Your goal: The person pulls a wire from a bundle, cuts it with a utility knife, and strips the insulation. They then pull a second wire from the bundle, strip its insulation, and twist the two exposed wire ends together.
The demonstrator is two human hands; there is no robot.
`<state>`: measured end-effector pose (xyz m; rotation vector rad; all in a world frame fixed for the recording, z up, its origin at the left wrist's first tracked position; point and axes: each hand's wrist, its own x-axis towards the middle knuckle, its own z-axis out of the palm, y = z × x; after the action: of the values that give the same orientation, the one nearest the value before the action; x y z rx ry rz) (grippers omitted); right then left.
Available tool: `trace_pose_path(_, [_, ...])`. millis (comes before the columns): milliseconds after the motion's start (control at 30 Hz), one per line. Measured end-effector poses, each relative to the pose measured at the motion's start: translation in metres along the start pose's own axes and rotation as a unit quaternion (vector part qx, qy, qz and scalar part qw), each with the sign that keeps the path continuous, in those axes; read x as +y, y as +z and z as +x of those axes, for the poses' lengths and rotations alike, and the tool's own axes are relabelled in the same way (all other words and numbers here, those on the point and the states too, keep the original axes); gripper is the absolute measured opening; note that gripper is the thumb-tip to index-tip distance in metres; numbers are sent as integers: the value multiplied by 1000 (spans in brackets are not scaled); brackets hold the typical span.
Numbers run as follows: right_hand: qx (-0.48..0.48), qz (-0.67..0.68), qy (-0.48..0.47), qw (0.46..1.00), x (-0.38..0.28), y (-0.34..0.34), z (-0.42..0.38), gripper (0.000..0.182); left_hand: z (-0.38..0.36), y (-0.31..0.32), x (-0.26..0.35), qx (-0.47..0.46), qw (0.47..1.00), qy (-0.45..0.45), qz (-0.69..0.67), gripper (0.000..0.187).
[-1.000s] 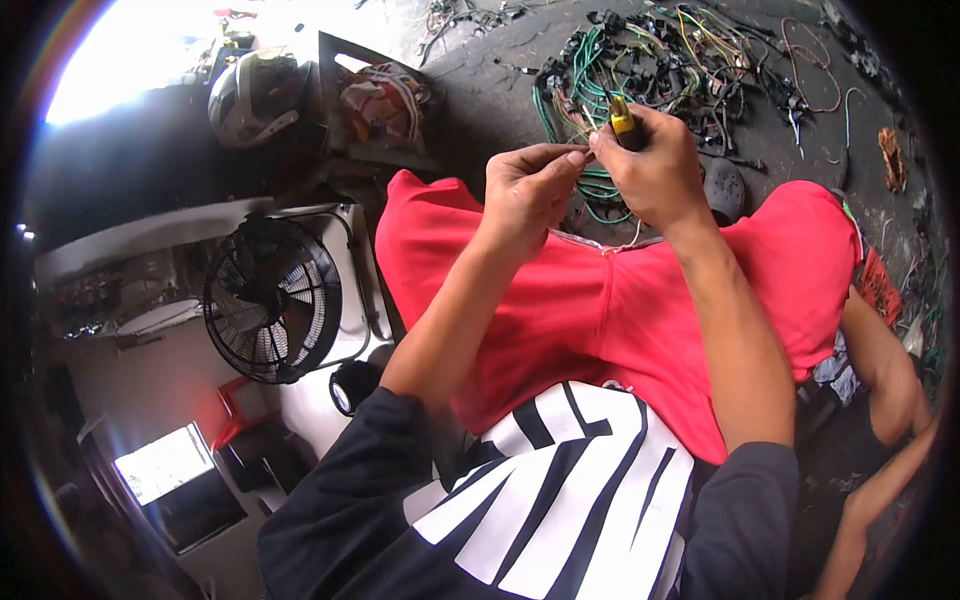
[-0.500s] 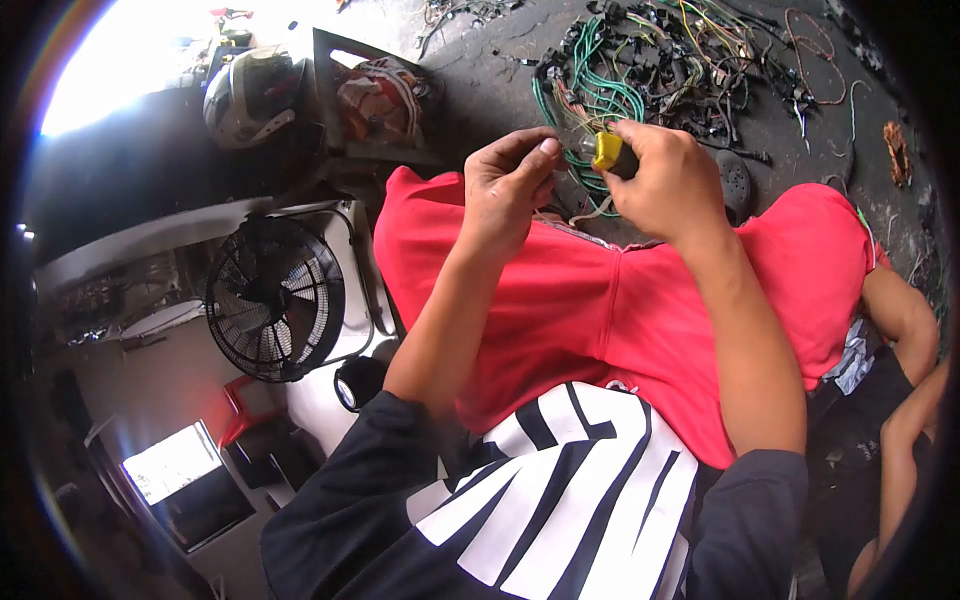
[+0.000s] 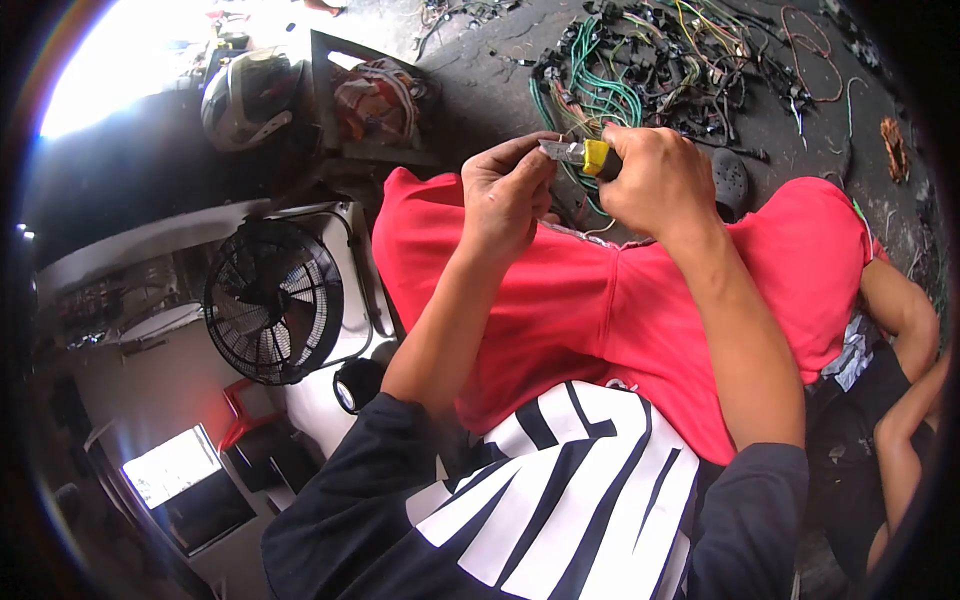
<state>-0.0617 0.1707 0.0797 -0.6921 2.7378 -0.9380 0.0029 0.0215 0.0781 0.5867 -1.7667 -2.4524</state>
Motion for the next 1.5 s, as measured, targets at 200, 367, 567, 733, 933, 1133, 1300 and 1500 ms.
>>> trace_pose_path(200, [3,23,24,999,0,0,0,35,1,0,3,-5,1000,7,0,17])
trace_pose_path(367, [76,284,223,929,42,-8,22,18,-8,-6,4,8,994,22,106,16])
trace_pose_path(567, [150,170,85,970,67,-15,14,25,-5,-15,10,29,999,-36,-5,17])
trace_pose_path(733, [-8,409,11,912,11,-4,3,13,-1,-4,2,-21,999,-40,-19,15])
trace_pose_path(933, [-70,476,27,876,8,1,-2,8,-1,4,2,-40,998,-35,37,15])
trace_pose_path(1133, [-113,525,46,842,14,-1,0,7,-3,1,1,-77,993,-24,86,16])
trace_pose_path(1300, [-142,529,72,834,15,-7,-1,9,-4,2,1,-86,990,-25,107,15])
trace_pose_path(1500, [-187,647,140,726,12,-9,-6,13,-2,0,-5,-110,993,1,43,15])
